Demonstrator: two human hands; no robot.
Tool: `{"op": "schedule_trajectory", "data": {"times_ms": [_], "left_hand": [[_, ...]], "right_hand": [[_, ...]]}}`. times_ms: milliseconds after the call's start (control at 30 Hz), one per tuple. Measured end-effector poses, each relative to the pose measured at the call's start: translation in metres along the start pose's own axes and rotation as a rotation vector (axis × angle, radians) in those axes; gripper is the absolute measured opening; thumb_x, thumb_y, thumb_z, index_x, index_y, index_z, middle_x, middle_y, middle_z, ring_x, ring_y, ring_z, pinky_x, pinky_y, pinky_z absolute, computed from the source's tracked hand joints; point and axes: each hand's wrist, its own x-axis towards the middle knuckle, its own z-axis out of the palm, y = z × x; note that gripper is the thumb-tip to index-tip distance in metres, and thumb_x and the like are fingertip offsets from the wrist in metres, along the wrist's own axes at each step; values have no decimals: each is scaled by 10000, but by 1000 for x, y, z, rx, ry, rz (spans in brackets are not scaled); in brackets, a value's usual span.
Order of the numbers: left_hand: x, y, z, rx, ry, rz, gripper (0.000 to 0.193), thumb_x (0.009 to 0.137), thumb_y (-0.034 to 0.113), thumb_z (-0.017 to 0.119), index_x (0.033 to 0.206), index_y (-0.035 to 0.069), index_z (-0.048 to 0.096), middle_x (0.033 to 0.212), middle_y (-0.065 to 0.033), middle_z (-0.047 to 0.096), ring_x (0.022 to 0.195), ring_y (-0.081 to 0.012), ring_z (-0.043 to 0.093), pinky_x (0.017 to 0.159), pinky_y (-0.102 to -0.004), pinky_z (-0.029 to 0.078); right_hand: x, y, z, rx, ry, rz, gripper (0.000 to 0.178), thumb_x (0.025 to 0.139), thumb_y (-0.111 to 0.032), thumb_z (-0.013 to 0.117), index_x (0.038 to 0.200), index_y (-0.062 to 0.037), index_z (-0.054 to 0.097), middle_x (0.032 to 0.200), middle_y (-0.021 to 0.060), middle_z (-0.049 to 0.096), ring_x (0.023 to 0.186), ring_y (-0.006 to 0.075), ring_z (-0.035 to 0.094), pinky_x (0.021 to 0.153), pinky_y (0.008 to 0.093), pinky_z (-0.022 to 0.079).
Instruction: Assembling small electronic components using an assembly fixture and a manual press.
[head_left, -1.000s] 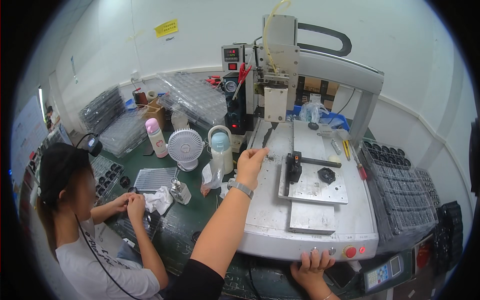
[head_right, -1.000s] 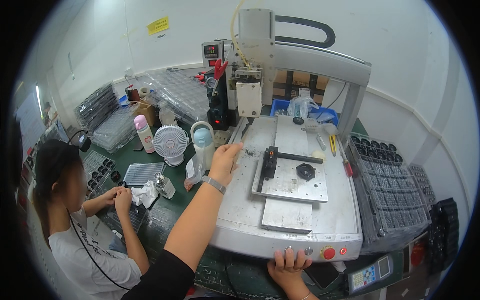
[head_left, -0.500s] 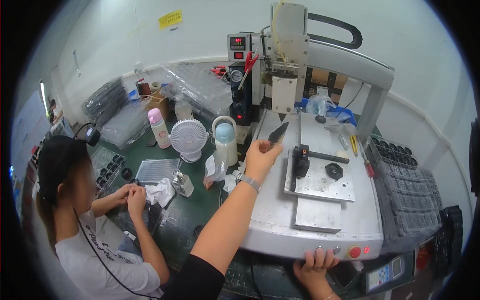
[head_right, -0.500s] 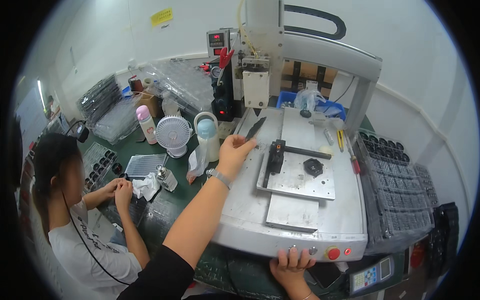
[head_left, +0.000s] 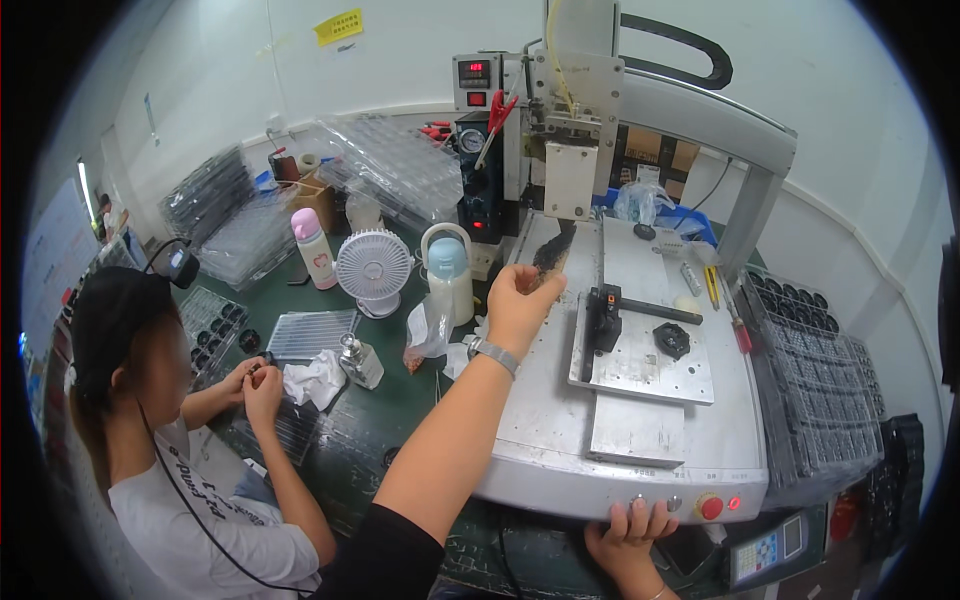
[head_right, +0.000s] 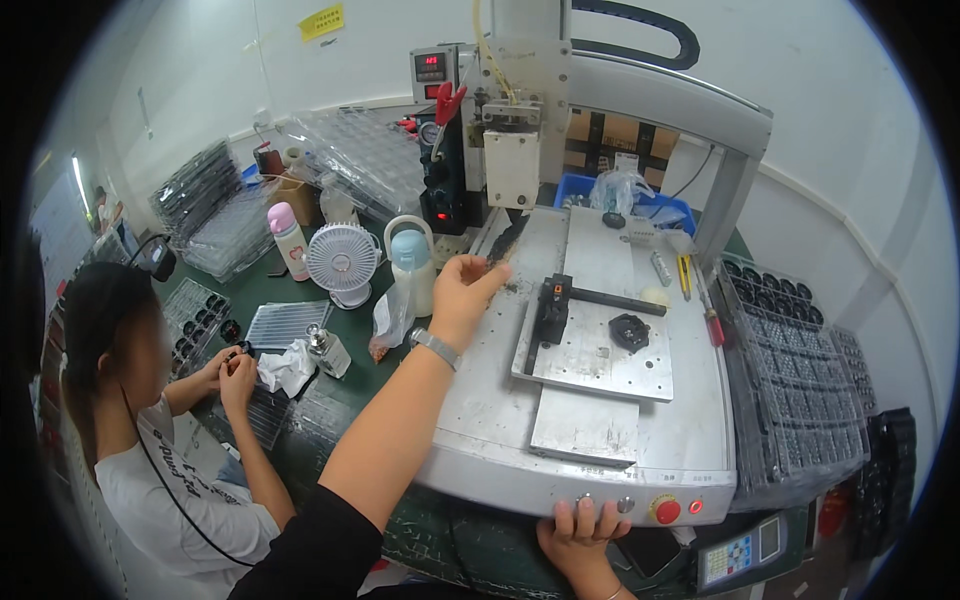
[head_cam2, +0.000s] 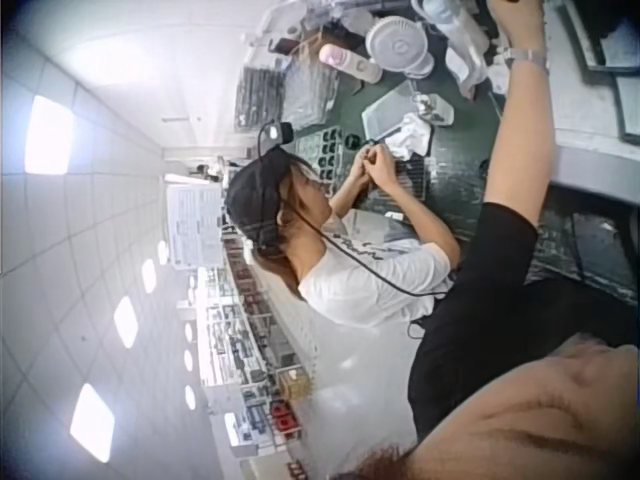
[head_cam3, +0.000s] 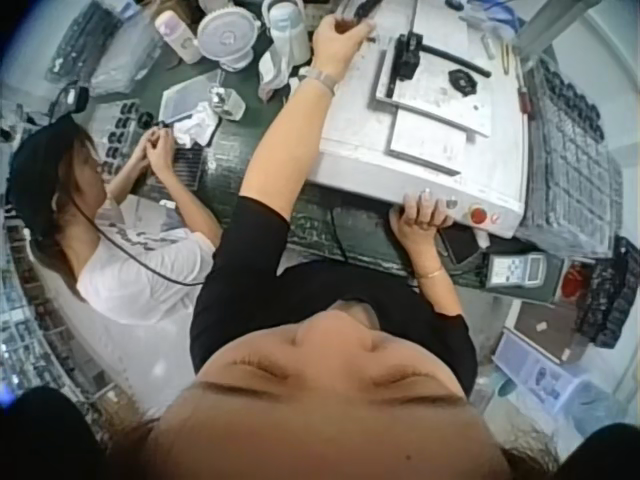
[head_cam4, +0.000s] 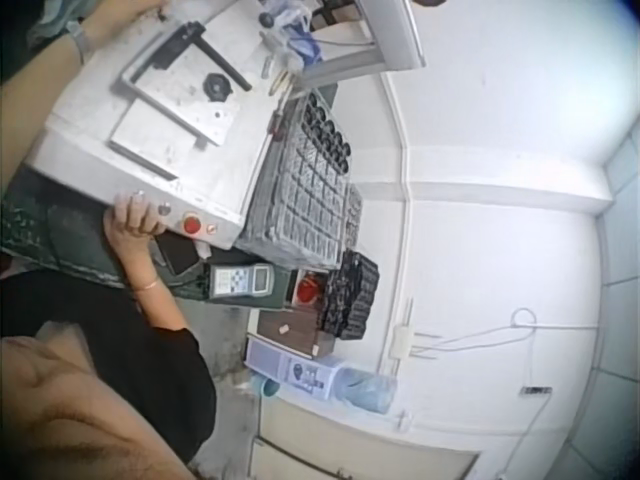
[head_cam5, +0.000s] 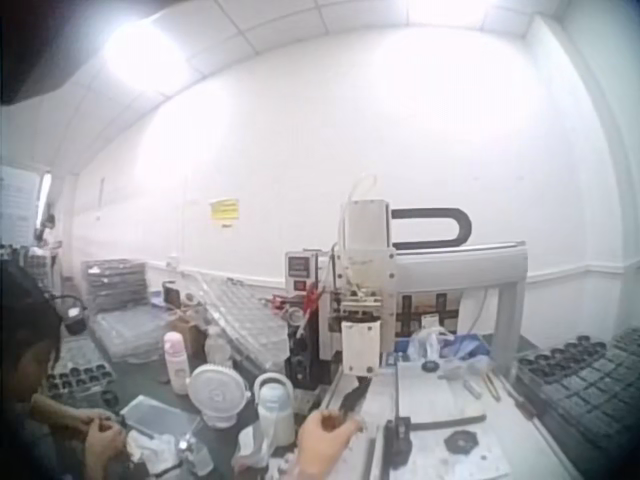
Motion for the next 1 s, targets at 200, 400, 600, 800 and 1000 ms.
{"op": "schedule_trajectory", "data": {"times_ms": [200, 400, 600, 800, 1000], "left_hand": [[-3, 7, 0, -54, -5, -41, 432, 698, 223, 780, 972, 3, 529, 873, -41, 538, 772, -101, 512, 637, -224, 434], [-3, 4, -1, -117, 19, -16, 437, 704, 213, 777, 987, -2, 522, 883, -42, 542, 773, -100, 515, 634, -220, 430], [0, 2, -6, -219, 90, -88, 437, 711, 211, 771, 991, -5, 512, 866, -39, 538, 752, -96, 516, 606, -214, 427], [3, -9, -6, -52, 77, -39, 433, 715, 212, 766, 987, -6, 509, 868, -42, 535, 740, -97, 516, 572, -226, 438], [-3, -4, -3, 14, 36, -1, 477, 666, 264, 772, 955, -40, 547, 889, -102, 572, 813, -169, 544, 729, -288, 462]], "right_hand": [[1, 0, 0, 4, 9, 2, 641, 629, -270, 637, 1204, -183, 366, 1275, 117, 304, 1269, 435, 204, 1036, 601, -5], [2, 0, -1, 7, 12, 3, 637, 630, -270, 639, 1201, -185, 371, 1281, 115, 308, 1266, 438, 213, 1043, 592, -9], [2, 0, 1, 14, 20, 2, 630, 633, -266, 638, 1199, -189, 371, 1282, 115, 308, 1266, 436, 210, 1043, 591, -9], [1, -1, 1, 13, 15, 4, 629, 634, -262, 638, 1199, -189, 371, 1283, 114, 305, 1264, 433, 207, 1042, 590, -9], [7, -1, -4, -20, 1, -36, 673, 608, -260, 671, 1178, -118, 344, 1258, 170, 298, 1241, 449, 197, 1009, 606, 51]]}}
